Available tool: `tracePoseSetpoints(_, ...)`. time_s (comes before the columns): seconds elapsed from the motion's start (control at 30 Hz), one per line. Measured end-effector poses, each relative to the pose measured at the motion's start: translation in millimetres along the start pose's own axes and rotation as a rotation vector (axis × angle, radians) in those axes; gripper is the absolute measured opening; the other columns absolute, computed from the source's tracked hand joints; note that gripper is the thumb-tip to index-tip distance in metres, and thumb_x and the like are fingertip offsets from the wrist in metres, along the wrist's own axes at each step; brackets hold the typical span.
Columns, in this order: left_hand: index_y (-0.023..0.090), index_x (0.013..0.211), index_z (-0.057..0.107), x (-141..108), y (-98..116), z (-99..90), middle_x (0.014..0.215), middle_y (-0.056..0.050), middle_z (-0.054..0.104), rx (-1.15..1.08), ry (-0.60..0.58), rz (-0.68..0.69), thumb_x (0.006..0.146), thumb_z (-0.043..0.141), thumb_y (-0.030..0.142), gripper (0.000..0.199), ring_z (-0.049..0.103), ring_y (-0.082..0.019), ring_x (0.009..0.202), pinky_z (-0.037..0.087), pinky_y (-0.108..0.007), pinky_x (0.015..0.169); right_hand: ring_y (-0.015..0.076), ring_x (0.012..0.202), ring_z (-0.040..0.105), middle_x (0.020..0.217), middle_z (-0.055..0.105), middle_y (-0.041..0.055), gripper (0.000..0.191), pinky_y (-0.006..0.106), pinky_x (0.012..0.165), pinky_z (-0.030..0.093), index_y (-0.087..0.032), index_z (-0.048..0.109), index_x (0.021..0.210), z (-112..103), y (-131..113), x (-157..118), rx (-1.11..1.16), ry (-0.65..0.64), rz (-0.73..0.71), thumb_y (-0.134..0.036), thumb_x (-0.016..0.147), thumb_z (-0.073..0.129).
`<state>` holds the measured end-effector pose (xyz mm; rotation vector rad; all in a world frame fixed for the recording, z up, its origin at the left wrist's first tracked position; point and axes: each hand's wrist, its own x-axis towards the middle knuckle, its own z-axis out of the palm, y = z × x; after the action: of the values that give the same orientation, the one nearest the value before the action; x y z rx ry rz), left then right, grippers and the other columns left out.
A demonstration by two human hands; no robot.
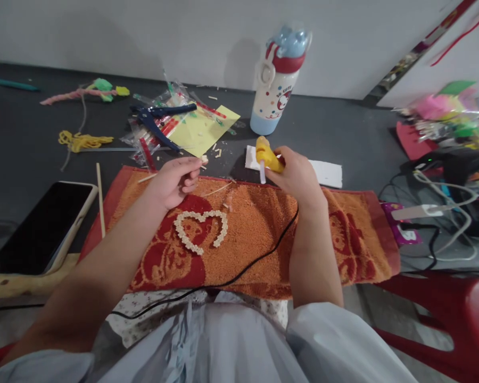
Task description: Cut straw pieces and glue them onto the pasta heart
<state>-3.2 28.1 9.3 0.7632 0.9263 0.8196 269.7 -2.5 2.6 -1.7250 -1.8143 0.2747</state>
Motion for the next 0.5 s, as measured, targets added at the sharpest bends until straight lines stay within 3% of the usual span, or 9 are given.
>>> tracePoseSetpoints(0.23, 0.012, 0.074, 0.061, -4, -1, 2.6, 0.053, 0.005, 0.047, 0.089, -0.065, -0.116, 0.079, 0.065, 0.012, 0.006, 0.035, 0.001, 0.037, 0.021, -0.012, 0.034, 0.0242, 0.078, 0.058, 0.092, 0.066, 0.0111, 0.037, 0.034, 0.066, 0.041, -0.02, 0.062, 0.1, 9, 14, 1, -0.329, -0.106, -0.009, -0.043, 0.072, 0.071)
tracePoseSetpoints(0.5, 0.012, 0.075, 0.06, -4, 1, 6.5, 0.051, 0.004, 0.049, 0.242, -0.001, -0.148, 0.082, 0.065, 0.011, 0.008, 0.034, 0.0, 0.036, 0.019, -0.014, 0.035, 0.0183, 0.064, 0.056, 0.073, 0.064, 0.0039, 0.032, 0.03, 0.058, 0.038, -0.021, 0.066, 0.098, 0, 4, -1, -0.284, -0.11, 0.008, -0.047, 0.079, 0.061)
